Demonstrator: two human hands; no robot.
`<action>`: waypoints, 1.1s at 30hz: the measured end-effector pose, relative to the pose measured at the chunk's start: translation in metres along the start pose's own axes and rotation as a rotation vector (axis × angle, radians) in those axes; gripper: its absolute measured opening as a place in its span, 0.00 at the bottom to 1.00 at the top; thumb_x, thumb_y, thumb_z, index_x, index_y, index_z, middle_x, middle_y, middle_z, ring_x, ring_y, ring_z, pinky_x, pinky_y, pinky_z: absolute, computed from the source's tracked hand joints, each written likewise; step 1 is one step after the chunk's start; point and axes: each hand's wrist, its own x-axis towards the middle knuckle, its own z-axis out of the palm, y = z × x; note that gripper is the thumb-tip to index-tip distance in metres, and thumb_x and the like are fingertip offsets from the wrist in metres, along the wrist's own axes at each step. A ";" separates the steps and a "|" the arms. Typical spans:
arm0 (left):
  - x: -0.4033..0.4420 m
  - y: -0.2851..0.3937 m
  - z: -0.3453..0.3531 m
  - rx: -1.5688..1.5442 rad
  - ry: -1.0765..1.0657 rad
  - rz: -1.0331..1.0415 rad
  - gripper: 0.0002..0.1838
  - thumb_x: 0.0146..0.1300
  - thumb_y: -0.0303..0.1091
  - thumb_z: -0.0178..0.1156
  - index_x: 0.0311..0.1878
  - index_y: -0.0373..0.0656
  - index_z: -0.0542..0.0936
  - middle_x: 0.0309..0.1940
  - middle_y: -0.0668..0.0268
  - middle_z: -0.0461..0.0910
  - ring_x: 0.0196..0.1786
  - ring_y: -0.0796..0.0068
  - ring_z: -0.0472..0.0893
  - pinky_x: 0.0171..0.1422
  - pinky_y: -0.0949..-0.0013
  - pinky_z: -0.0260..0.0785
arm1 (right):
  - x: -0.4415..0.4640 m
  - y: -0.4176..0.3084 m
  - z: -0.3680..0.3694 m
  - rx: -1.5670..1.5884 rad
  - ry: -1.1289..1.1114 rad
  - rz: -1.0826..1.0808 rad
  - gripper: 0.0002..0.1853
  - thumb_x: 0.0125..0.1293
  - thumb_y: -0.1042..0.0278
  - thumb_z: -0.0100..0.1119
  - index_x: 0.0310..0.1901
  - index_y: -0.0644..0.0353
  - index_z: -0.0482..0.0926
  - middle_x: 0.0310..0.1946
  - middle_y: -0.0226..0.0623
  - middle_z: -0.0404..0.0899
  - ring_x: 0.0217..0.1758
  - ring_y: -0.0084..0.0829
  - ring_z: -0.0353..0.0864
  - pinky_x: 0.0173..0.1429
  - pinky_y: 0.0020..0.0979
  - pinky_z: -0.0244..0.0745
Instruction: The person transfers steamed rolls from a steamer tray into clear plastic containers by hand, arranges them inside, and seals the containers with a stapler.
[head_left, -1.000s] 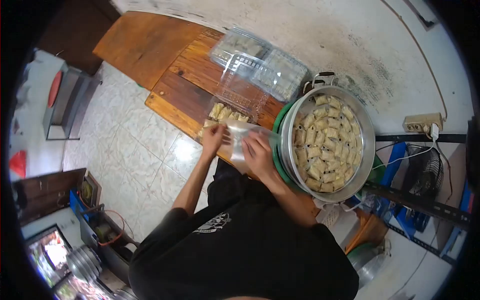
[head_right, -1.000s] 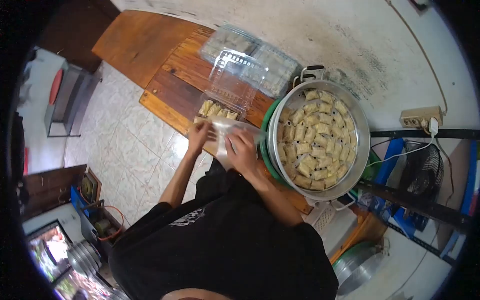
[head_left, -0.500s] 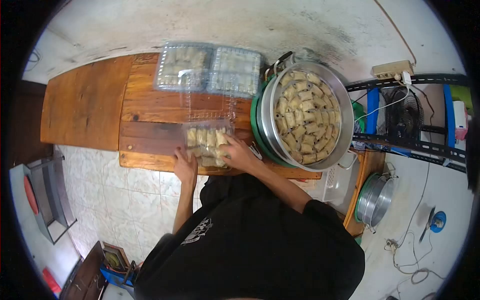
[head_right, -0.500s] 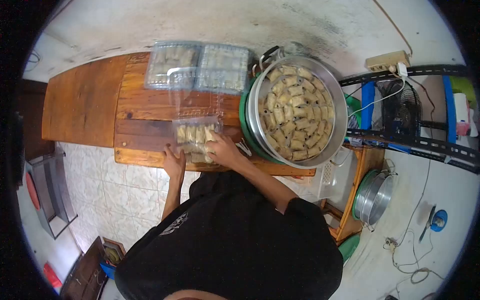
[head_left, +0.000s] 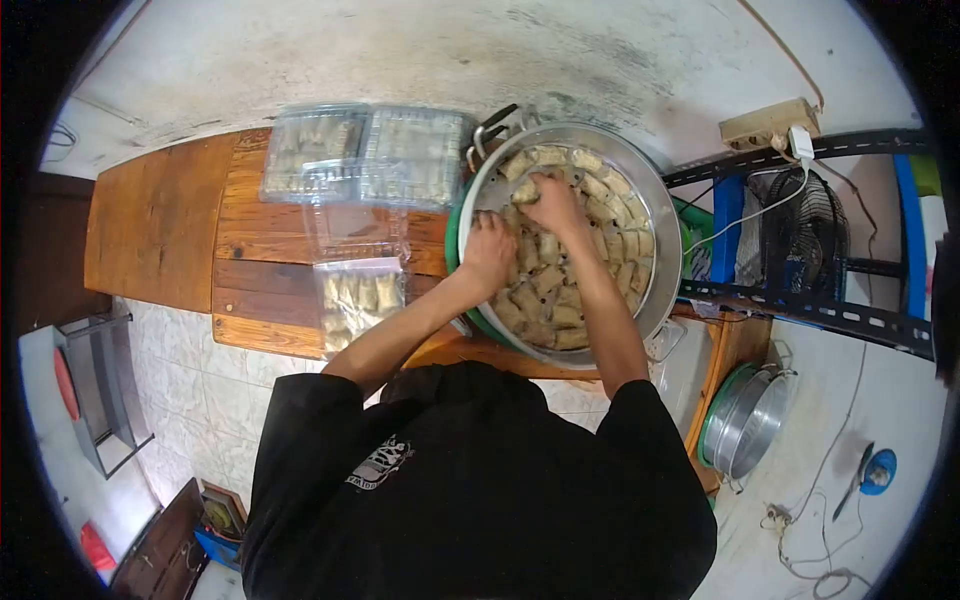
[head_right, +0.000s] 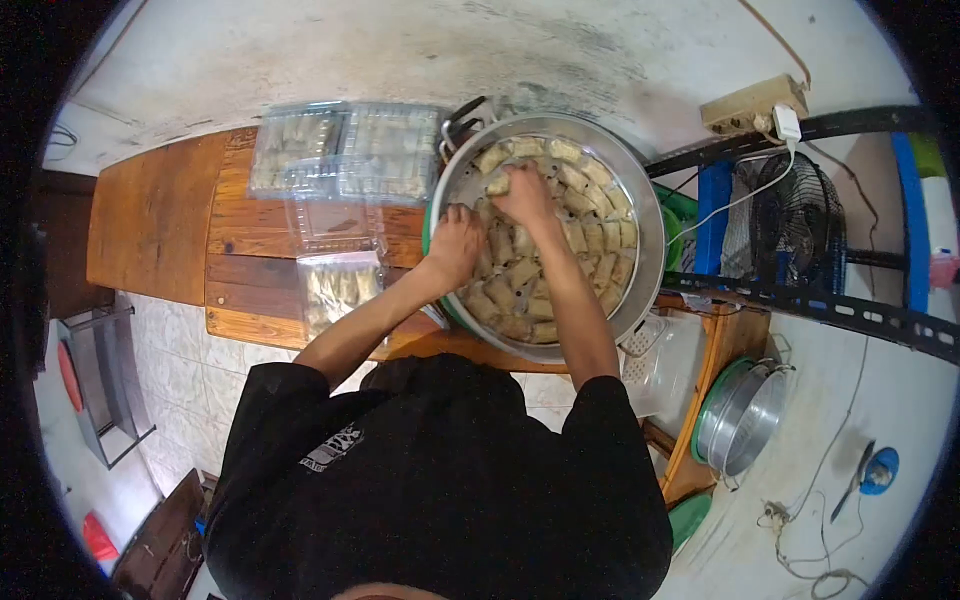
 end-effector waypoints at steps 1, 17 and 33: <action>0.011 0.008 0.015 0.091 0.147 -0.125 0.26 0.55 0.33 0.68 0.57 0.30 0.82 0.53 0.47 0.81 0.60 0.55 0.80 0.61 0.59 0.76 | 0.002 -0.001 -0.001 0.012 0.000 -0.015 0.33 0.53 0.59 0.80 0.61 0.59 0.84 0.65 0.63 0.75 0.62 0.58 0.82 0.65 0.49 0.80; 0.020 0.013 0.021 0.110 -0.009 -0.104 0.30 0.48 0.27 0.71 0.57 0.29 0.76 0.54 0.50 0.73 0.59 0.51 0.79 0.64 0.57 0.74 | -0.005 0.008 0.007 0.130 0.004 -0.143 0.34 0.52 0.69 0.81 0.58 0.67 0.72 0.60 0.57 0.70 0.65 0.60 0.73 0.65 0.53 0.74; -0.051 0.013 -0.076 -0.099 0.342 -0.247 0.38 0.48 0.29 0.72 0.66 0.31 0.73 0.57 0.51 0.71 0.57 0.53 0.75 0.63 0.55 0.72 | -0.029 -0.030 -0.049 0.384 0.654 -0.361 0.27 0.56 0.74 0.75 0.58 0.58 0.76 0.49 0.42 0.82 0.49 0.44 0.84 0.54 0.41 0.80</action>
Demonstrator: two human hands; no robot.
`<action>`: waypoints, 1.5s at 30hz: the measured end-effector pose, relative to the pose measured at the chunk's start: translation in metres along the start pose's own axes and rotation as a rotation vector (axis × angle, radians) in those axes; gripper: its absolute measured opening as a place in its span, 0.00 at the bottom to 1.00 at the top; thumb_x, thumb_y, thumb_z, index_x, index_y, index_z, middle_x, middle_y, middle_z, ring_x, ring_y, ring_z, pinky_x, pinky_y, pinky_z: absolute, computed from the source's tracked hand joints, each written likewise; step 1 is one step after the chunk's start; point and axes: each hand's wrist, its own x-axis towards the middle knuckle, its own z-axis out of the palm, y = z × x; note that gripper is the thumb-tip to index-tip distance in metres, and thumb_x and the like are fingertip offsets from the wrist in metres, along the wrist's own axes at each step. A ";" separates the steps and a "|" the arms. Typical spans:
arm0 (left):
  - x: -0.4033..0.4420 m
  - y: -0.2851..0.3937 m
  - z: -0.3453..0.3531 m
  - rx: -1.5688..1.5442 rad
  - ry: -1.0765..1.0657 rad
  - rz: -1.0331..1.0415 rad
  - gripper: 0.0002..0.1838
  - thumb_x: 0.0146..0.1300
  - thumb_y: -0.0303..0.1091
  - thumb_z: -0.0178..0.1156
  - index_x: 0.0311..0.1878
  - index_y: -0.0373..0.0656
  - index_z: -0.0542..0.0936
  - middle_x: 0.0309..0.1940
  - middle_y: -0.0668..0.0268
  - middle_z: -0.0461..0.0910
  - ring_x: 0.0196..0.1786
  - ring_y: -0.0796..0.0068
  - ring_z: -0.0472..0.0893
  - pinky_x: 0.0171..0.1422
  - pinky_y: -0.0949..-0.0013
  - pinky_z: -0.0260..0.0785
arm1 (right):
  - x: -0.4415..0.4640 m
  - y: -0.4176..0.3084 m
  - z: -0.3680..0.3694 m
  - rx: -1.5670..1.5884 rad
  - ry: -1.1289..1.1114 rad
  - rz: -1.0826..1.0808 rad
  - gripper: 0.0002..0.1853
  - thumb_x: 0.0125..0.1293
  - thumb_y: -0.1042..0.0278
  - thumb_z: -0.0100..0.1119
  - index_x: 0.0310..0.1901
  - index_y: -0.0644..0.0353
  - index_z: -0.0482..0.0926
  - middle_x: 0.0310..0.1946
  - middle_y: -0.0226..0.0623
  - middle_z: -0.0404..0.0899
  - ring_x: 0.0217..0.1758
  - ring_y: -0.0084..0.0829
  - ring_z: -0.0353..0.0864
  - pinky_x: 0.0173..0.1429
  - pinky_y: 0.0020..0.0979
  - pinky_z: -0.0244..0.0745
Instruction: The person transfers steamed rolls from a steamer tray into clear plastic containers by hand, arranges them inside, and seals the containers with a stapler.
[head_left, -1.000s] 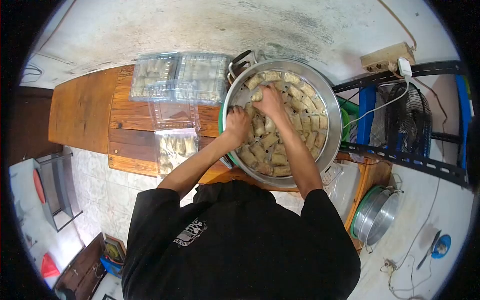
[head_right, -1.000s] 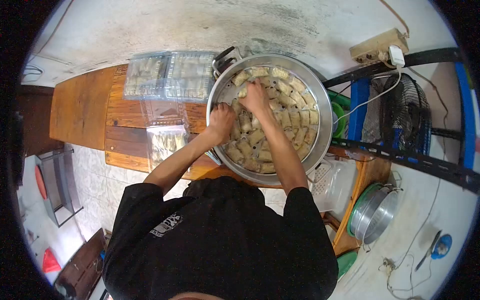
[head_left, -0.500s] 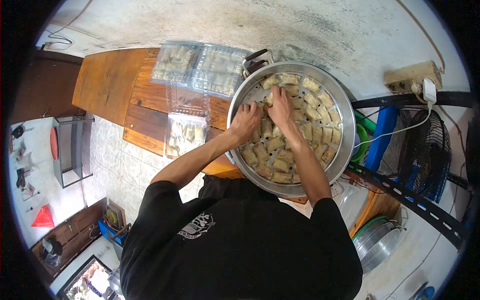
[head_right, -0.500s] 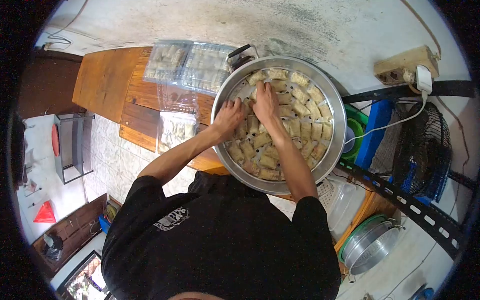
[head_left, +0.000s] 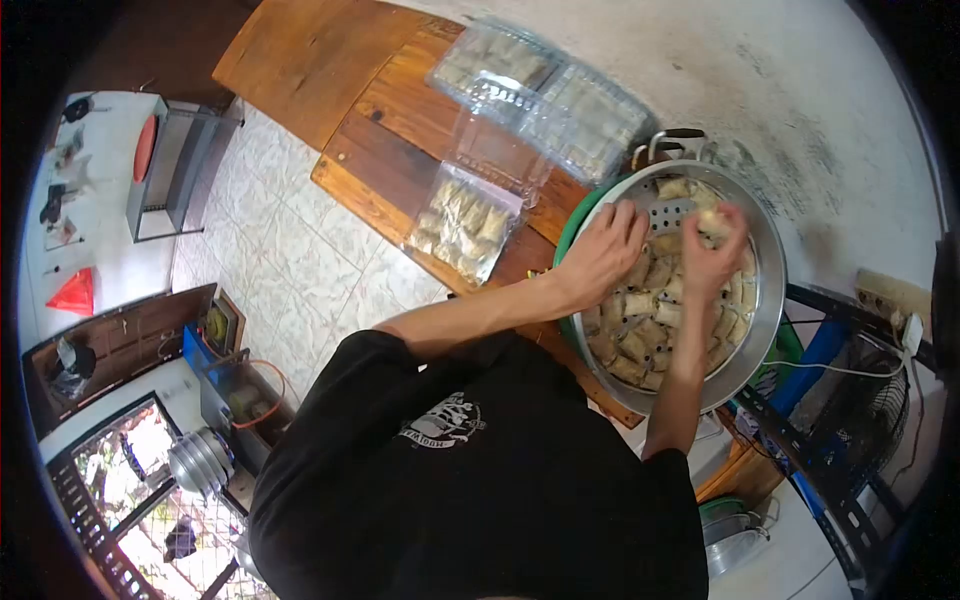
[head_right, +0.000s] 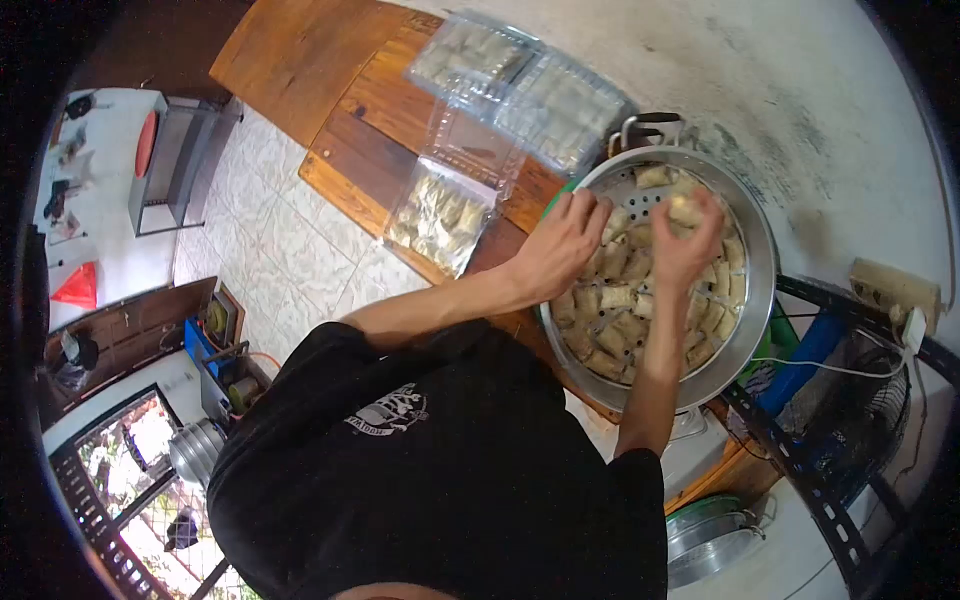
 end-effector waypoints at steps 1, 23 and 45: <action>-0.015 -0.007 -0.010 -0.300 0.052 -0.106 0.39 0.48 0.27 0.73 0.67 0.33 0.73 0.58 0.51 0.70 0.58 0.52 0.75 0.64 0.54 0.73 | 0.009 -0.014 -0.003 0.015 0.016 0.083 0.27 0.56 0.75 0.74 0.57 0.59 0.75 0.49 0.41 0.82 0.47 0.40 0.85 0.53 0.39 0.81; -0.266 -0.300 0.097 -0.690 -0.517 -0.108 0.40 0.51 0.24 0.71 0.70 0.34 0.70 0.68 0.40 0.67 0.67 0.36 0.71 0.76 0.48 0.69 | -0.258 -0.219 0.221 0.421 -0.887 0.471 0.39 0.54 0.67 0.74 0.67 0.57 0.68 0.60 0.54 0.80 0.65 0.54 0.82 0.67 0.44 0.76; -0.155 -0.157 0.003 -0.762 -0.125 -0.167 0.31 0.57 0.30 0.73 0.66 0.39 0.79 0.58 0.51 0.78 0.56 0.51 0.82 0.60 0.53 0.77 | -0.083 -0.138 0.026 -0.045 -0.231 0.303 0.17 0.60 0.72 0.65 0.51 0.66 0.84 0.46 0.53 0.86 0.51 0.54 0.85 0.59 0.47 0.79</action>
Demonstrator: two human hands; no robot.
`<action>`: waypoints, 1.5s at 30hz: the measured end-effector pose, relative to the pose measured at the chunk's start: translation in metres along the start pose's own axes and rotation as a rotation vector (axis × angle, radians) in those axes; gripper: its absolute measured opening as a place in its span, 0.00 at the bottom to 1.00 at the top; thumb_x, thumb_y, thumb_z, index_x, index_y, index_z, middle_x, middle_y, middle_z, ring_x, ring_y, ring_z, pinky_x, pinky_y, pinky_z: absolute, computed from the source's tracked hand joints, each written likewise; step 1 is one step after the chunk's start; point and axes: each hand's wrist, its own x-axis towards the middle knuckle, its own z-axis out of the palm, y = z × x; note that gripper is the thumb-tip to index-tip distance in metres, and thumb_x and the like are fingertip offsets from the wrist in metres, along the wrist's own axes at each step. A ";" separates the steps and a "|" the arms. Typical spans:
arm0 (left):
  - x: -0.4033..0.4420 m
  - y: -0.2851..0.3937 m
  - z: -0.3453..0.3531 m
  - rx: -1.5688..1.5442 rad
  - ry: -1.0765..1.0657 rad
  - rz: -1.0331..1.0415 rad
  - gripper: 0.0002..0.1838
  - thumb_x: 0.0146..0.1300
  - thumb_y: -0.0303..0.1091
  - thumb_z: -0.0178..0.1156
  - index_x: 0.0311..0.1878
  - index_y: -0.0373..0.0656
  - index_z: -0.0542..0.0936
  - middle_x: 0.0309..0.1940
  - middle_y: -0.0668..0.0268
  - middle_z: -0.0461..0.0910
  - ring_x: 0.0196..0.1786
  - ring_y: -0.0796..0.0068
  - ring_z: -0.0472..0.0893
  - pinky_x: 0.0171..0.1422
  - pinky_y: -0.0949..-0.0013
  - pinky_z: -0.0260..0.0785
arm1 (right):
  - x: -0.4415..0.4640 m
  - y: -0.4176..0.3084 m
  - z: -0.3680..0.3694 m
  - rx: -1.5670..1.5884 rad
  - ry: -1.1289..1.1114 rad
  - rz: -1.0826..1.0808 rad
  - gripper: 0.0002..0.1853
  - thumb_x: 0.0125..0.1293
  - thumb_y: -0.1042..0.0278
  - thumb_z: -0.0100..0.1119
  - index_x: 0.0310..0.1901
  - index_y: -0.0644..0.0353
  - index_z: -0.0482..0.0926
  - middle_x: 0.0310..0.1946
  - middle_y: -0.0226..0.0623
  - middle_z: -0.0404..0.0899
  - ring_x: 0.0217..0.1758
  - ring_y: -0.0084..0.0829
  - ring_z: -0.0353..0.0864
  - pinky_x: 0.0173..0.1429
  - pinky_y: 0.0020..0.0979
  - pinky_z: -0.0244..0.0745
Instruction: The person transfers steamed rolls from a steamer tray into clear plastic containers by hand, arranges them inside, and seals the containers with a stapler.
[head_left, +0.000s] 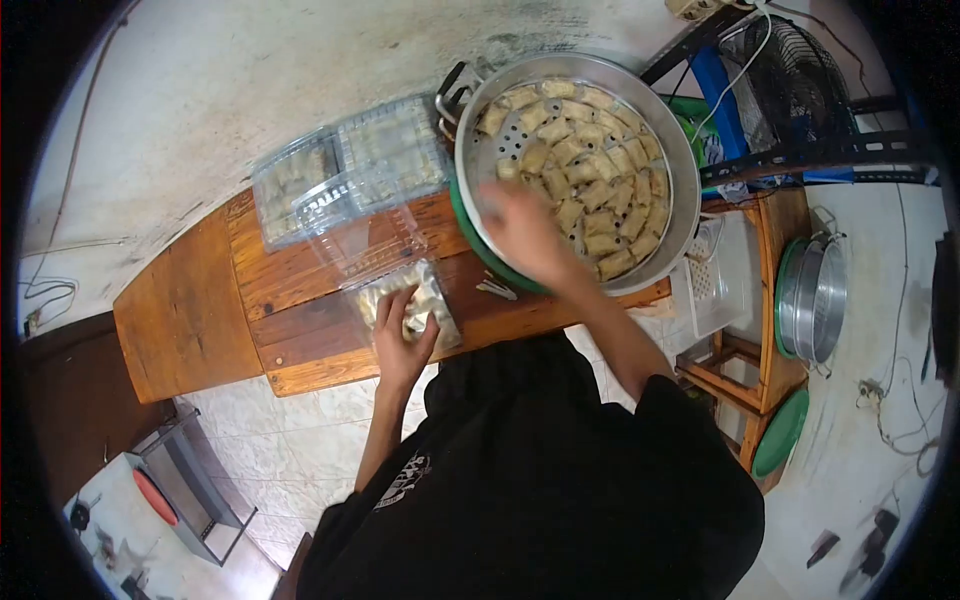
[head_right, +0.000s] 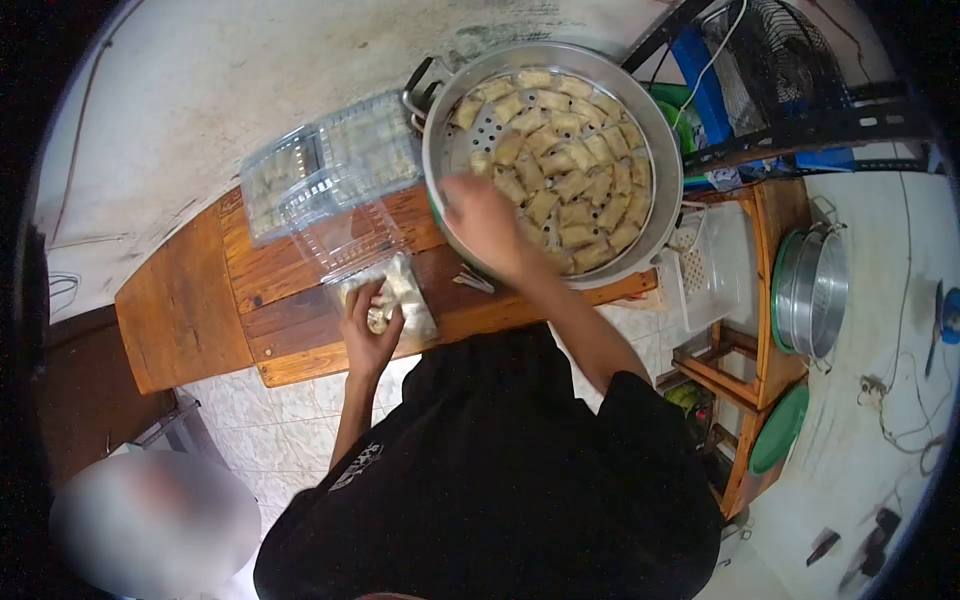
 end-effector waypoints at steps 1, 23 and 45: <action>0.024 0.033 0.016 -0.117 0.037 0.022 0.28 0.58 0.30 0.73 0.64 0.40 0.81 0.56 0.52 0.80 0.52 0.54 0.83 0.57 0.55 0.78 | 0.019 0.043 -0.016 -0.040 0.061 0.030 0.15 0.60 0.72 0.67 0.48 0.65 0.84 0.44 0.55 0.85 0.48 0.55 0.86 0.52 0.51 0.81; 0.219 0.062 0.209 0.428 0.027 -0.088 0.31 0.50 0.33 0.76 0.58 0.43 0.75 0.51 0.39 0.77 0.52 0.32 0.82 0.57 0.40 0.78 | 0.057 0.171 -0.021 -0.057 -0.199 -0.127 0.28 0.53 0.83 0.69 0.58 0.61 0.75 0.59 0.50 0.68 0.62 0.55 0.72 0.62 0.52 0.75; 0.158 0.104 0.028 -0.520 0.147 0.091 0.19 0.68 0.29 0.71 0.59 0.35 0.79 0.47 0.65 0.86 0.45 0.74 0.88 0.47 0.70 0.80 | 0.064 -0.007 -0.120 0.480 0.248 0.002 0.33 0.53 0.81 0.79 0.62 0.61 0.78 0.59 0.37 0.81 0.60 0.32 0.82 0.62 0.37 0.85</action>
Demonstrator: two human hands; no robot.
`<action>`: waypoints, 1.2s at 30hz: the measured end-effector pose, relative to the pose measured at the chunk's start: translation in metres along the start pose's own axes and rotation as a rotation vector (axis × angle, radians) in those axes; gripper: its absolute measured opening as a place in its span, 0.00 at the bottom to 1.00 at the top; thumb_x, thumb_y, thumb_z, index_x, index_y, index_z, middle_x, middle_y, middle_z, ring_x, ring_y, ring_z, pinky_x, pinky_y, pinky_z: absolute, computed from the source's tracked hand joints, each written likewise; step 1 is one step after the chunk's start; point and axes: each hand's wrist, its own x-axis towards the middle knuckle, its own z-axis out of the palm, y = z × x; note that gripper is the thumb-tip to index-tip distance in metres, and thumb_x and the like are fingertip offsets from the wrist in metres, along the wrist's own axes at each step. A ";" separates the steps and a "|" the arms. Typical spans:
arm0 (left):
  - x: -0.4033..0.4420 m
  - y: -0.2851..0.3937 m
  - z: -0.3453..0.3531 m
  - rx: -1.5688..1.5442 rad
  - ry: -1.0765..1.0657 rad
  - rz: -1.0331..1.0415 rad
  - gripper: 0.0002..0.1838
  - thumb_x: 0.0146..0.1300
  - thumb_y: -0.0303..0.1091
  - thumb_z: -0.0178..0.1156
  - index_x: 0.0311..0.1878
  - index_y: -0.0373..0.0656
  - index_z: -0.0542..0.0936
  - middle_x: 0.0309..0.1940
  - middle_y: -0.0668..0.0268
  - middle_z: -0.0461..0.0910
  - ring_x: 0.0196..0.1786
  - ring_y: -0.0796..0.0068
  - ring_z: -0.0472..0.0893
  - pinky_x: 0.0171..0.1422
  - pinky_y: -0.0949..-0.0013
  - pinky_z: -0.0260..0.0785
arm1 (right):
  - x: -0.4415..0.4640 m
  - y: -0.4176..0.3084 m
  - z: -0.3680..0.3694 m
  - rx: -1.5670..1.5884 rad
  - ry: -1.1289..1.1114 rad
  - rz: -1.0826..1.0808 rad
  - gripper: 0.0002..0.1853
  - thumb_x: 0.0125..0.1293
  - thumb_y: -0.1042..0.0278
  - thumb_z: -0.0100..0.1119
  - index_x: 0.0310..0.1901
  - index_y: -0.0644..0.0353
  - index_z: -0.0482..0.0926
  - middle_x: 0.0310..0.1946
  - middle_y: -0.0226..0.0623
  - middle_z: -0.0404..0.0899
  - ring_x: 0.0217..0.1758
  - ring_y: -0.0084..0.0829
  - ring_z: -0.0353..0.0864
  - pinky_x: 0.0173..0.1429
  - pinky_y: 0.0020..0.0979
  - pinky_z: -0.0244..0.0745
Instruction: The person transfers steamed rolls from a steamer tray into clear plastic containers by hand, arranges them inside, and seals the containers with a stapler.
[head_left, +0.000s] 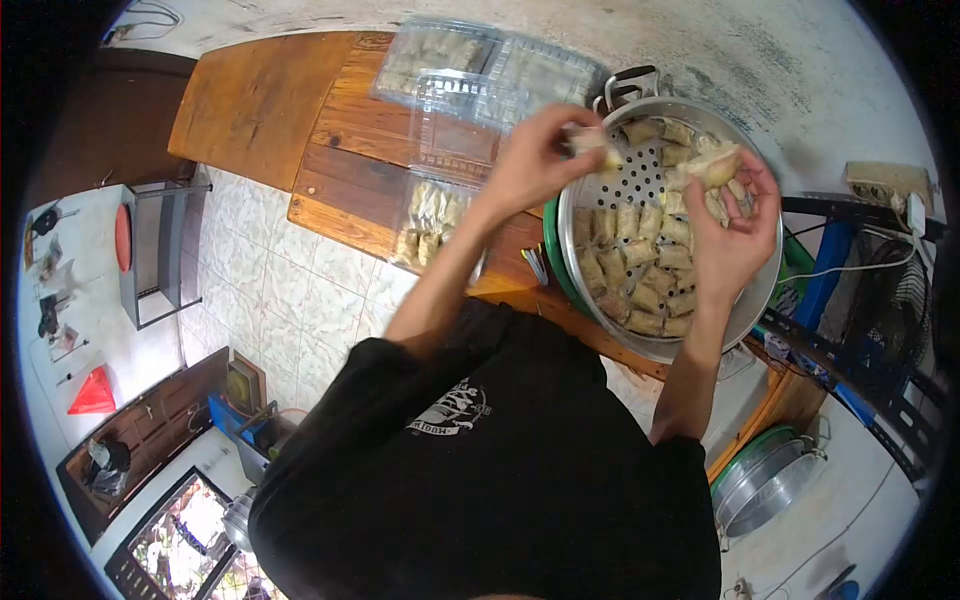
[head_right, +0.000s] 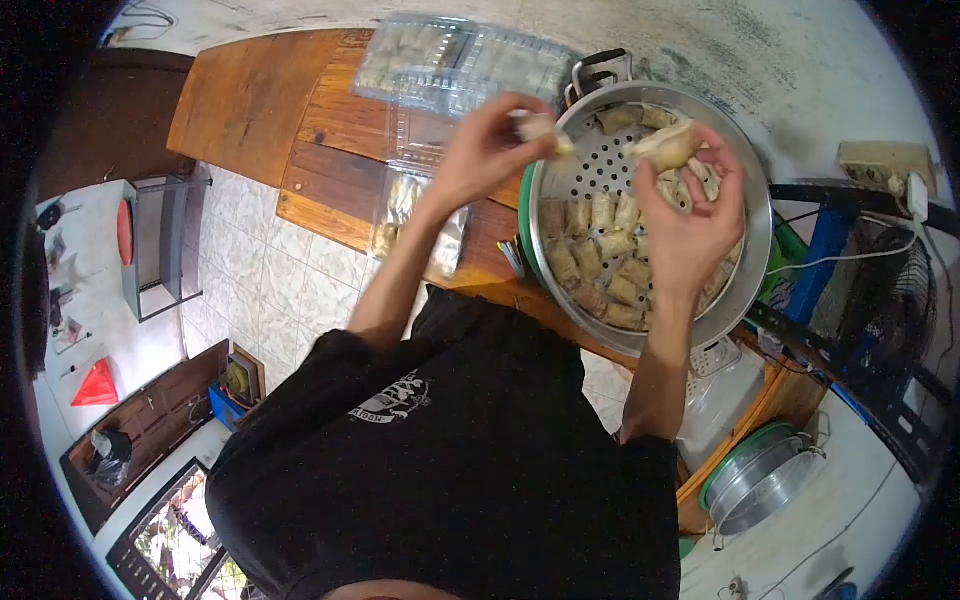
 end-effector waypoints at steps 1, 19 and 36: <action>-0.019 0.011 -0.031 0.101 -0.007 0.006 0.20 0.69 0.30 0.71 0.60 0.35 0.79 0.48 0.64 0.85 0.47 0.72 0.88 0.48 0.69 0.81 | -0.012 -0.014 0.004 0.006 -0.058 -0.002 0.32 0.53 0.81 0.78 0.61 0.61 0.79 0.58 0.37 0.81 0.60 0.32 0.83 0.62 0.37 0.85; -0.204 -0.187 -0.147 0.994 -0.667 -0.138 0.28 0.54 0.35 0.75 0.60 0.44 0.82 0.63 0.53 0.76 0.65 0.47 0.76 0.67 0.48 0.71 | -0.279 0.123 0.221 -0.665 -1.012 0.087 0.27 0.56 0.72 0.72 0.59 0.62 0.78 0.64 0.48 0.72 0.68 0.54 0.72 0.66 0.47 0.80; -0.039 -0.075 0.121 1.512 -0.473 -0.024 0.10 0.57 0.30 0.65 0.41 0.39 0.89 0.35 0.59 0.87 0.51 0.59 0.85 0.84 0.20 0.27 | -0.065 0.185 0.017 -0.826 -1.026 -0.231 0.21 0.62 0.75 0.62 0.58 0.59 0.81 0.62 0.50 0.76 0.69 0.60 0.72 0.73 0.52 0.74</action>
